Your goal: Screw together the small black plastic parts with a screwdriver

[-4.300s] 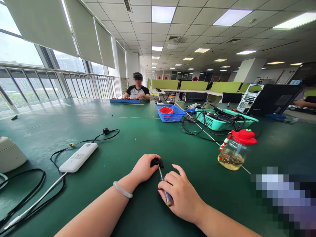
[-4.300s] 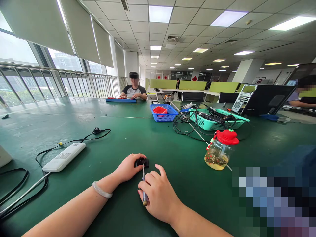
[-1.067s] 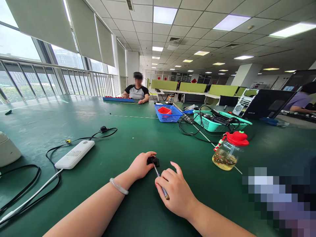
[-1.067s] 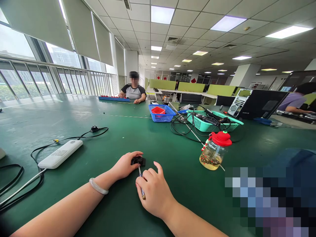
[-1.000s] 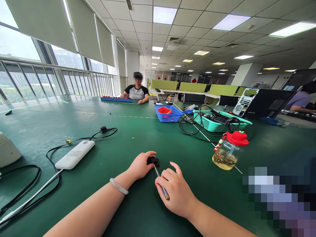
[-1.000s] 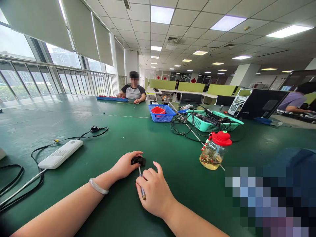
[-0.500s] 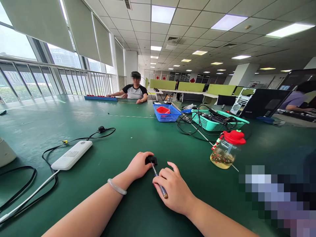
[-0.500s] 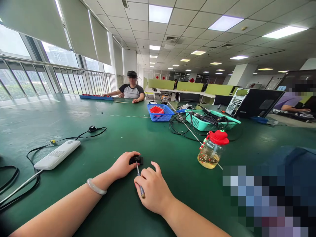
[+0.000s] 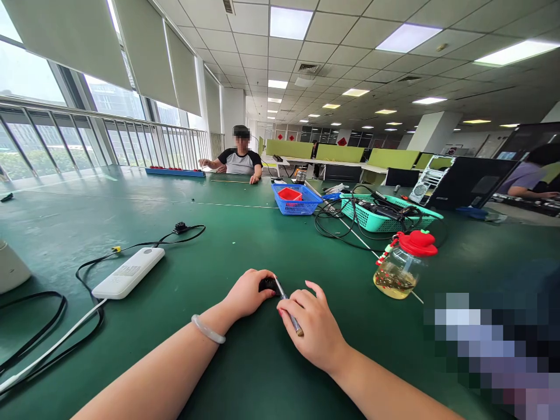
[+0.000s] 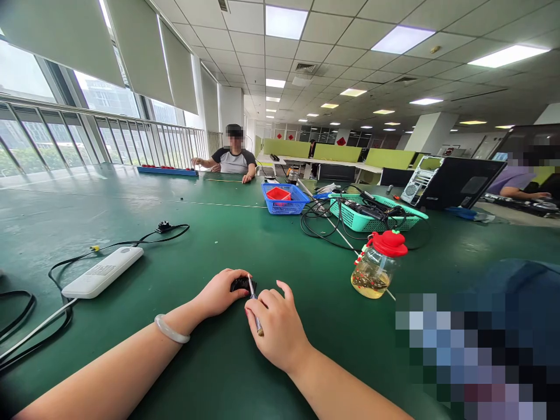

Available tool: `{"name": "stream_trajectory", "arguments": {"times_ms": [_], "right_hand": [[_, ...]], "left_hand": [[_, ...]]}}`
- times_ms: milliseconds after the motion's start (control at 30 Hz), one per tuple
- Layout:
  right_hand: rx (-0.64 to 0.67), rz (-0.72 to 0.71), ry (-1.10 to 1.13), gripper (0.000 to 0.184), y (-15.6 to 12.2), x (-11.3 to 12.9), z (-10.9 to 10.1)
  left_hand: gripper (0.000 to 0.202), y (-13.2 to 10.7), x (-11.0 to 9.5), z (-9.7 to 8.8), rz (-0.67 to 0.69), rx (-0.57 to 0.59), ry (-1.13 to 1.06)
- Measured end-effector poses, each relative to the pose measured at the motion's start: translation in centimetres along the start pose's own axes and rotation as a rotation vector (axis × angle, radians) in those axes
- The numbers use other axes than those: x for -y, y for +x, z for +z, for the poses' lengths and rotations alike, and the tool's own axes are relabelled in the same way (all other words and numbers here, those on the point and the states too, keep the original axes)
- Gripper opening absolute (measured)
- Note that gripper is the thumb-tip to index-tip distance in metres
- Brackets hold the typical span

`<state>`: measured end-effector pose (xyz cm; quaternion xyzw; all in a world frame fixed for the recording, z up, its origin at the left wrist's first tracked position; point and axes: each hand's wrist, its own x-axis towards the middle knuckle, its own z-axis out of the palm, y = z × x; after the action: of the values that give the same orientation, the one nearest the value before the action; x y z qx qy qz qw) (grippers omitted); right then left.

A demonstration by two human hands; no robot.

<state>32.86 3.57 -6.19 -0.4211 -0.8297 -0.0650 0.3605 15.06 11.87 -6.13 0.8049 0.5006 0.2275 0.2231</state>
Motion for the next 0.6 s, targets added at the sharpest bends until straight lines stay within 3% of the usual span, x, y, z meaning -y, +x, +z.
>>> {"name": "stream_trajectory", "arguments": {"times_ms": [233,600], "right_hand": [[-0.013,-0.158,0.066,0.017,0.0,1.0,-0.7],[0.033,-0.131,0.002,0.014,-0.3,0.6,0.0]], "left_hand": [[0.039,0.0,-0.1,0.1,-0.011,-0.008,0.01],[0.033,-0.1,-0.3,0.0,-0.027,-0.026,-0.026]]}}
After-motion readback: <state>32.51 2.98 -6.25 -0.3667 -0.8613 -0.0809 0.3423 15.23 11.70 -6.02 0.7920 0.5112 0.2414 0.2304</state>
